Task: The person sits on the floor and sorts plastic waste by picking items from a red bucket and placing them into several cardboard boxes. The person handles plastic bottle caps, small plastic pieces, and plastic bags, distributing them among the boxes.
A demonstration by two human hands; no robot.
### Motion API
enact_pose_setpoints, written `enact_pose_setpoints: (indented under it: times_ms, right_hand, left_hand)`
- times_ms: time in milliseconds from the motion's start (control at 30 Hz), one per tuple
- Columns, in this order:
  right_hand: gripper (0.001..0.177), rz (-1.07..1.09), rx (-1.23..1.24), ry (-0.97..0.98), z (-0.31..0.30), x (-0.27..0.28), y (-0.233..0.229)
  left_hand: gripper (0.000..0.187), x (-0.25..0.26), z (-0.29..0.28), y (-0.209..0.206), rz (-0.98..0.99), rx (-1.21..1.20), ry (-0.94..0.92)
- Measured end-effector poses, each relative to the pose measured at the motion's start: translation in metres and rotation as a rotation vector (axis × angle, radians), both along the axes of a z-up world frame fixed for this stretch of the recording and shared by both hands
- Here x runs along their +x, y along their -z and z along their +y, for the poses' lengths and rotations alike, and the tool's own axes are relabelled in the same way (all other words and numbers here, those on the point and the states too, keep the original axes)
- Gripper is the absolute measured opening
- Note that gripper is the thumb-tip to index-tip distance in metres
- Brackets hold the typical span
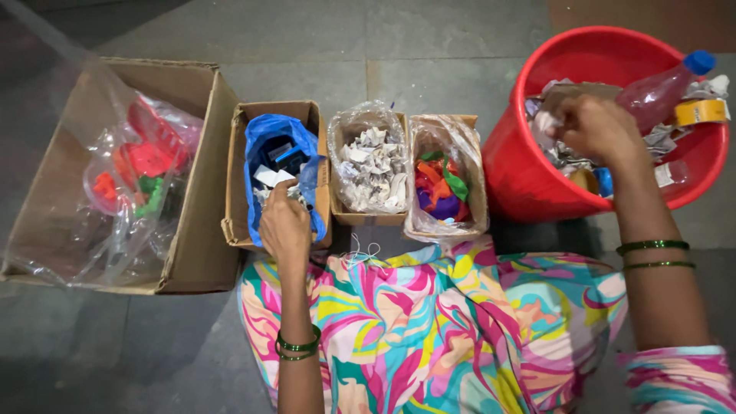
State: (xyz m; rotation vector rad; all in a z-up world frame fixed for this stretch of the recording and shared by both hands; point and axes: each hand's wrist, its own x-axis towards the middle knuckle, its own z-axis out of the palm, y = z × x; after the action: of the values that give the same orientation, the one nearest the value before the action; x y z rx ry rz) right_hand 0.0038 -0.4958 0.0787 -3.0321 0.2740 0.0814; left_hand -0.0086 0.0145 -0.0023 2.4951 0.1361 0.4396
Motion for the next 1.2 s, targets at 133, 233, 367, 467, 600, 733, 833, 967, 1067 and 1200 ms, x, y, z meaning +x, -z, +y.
enact_pose_setpoints:
  times_ms: [133, 233, 367, 467, 600, 733, 833, 967, 1067, 1200]
  right_hand:
    - [0.036, -0.171, 0.36, 0.001, -0.002, -0.001, -0.008]
    - [0.031, -0.197, 0.536, 0.057, -0.007, -0.001, -0.008]
    - [0.025, -0.253, 0.68, -0.065, -0.02, -0.001, 0.006]
    - [0.022, -0.27, 0.672, 0.014, -0.024, 0.003, 0.01]
    - [0.024, -0.571, 0.487, -0.179, -0.001, -0.002, -0.015]
    - [0.032, -0.782, 1.148, -0.157, 0.064, -0.025, -0.073]
    - [0.038, -0.789, 1.26, -0.103, 0.108, -0.044, -0.082]
    - [0.017, -0.737, 1.164, -0.21, 0.146, -0.056, -0.028]
    - [0.015, -0.548, 1.535, -0.079, 0.185, -0.053, 0.02]
    - [0.015, -0.372, 1.693, 0.057, 0.207, -0.045, 0.06]
  left_hand:
    - [0.033, 0.003, -0.001, -0.002, 0.008, -0.01, -0.007]
    - [0.031, 0.002, -0.002, -0.003, 0.008, -0.008, -0.019]
    - [0.029, 0.002, -0.001, -0.002, -0.027, -0.012, -0.013]
    - [0.028, 0.002, -0.001, -0.001, -0.036, -0.023, -0.014]
    - [0.026, 0.002, -0.001, 0.001, -0.039, -0.043, -0.033]
    - [0.026, 0.0, -0.001, 0.0, -0.075, -0.055, -0.039]
    - [0.027, 0.001, -0.004, -0.005, -0.145, -0.11, -0.028]
    - [0.032, -0.007, -0.017, -0.016, -0.368, -0.289, 0.158]
    - [0.032, -0.027, -0.061, -0.016, -0.221, -0.541, 0.29]
    - [0.041, -0.041, -0.127, -0.005, 0.028, -1.152, 0.662]
